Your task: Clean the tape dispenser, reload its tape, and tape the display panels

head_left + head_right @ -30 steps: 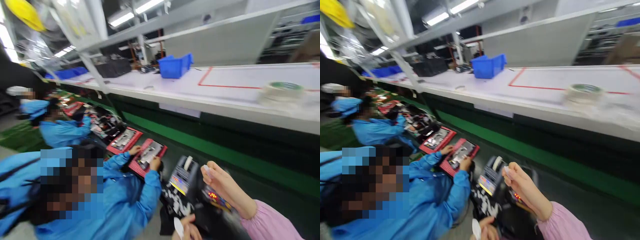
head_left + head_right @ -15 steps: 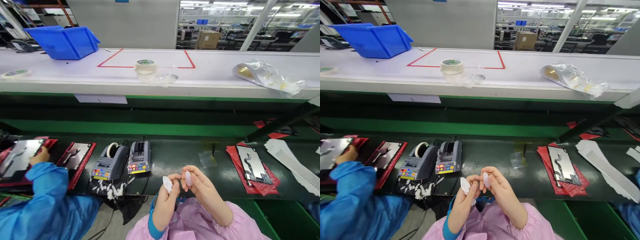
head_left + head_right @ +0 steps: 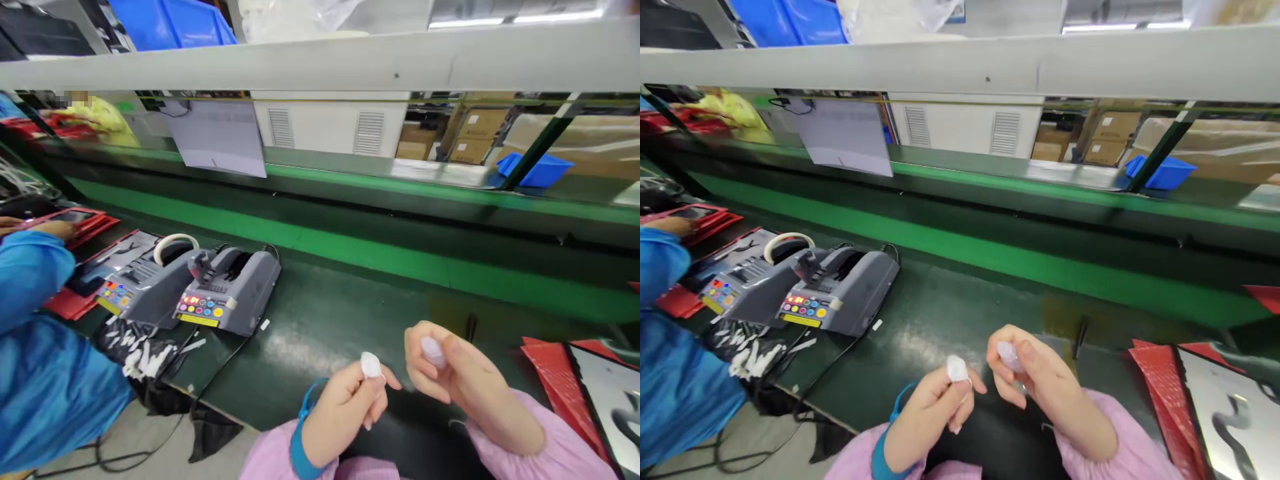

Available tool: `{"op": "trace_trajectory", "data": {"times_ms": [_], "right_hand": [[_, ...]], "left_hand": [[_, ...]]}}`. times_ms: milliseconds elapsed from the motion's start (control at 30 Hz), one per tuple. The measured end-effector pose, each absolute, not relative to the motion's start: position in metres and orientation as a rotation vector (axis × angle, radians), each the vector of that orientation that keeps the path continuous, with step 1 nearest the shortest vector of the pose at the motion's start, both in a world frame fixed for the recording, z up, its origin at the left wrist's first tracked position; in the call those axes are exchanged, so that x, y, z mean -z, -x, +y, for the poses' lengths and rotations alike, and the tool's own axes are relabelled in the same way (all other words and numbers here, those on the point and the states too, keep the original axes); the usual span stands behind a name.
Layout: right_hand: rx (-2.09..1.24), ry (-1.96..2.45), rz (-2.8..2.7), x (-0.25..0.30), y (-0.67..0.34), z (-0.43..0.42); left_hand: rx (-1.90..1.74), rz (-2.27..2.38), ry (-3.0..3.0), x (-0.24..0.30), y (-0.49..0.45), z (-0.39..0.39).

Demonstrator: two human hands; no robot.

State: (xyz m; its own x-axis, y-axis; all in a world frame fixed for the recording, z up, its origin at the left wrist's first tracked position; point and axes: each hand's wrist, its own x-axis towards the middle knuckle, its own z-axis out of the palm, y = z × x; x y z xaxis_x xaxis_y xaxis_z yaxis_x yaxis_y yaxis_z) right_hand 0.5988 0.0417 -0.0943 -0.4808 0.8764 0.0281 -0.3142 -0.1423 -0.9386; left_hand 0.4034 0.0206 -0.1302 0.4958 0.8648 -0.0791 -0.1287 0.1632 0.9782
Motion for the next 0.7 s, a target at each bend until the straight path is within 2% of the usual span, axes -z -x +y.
{"op": "trace_trajectory", "data": {"times_ms": [167,333,467,567,700], "right_hand": [[-1.378,1.141,-1.615,0.126,-0.626,0.000],[-1.138,1.081,-1.520,0.137,-0.649,-0.033],[-1.385,0.916,-1.172,0.148,-0.650,-0.049],[-1.583,0.718,-0.847,0.153,-0.640,-0.053],[-1.667,0.714,-0.784,0.154,-0.628,-0.054]], "left_hand": [[-0.774,0.854,-1.429,0.145,-0.438,-0.017],[-0.679,0.790,-1.235,0.141,-0.448,-0.037],[-0.793,0.755,-0.917,0.148,-0.451,-0.038],[-0.949,0.898,-1.039,0.153,-0.446,-0.032],[-0.989,1.000,-1.174,0.163,-0.433,-0.029]]}}
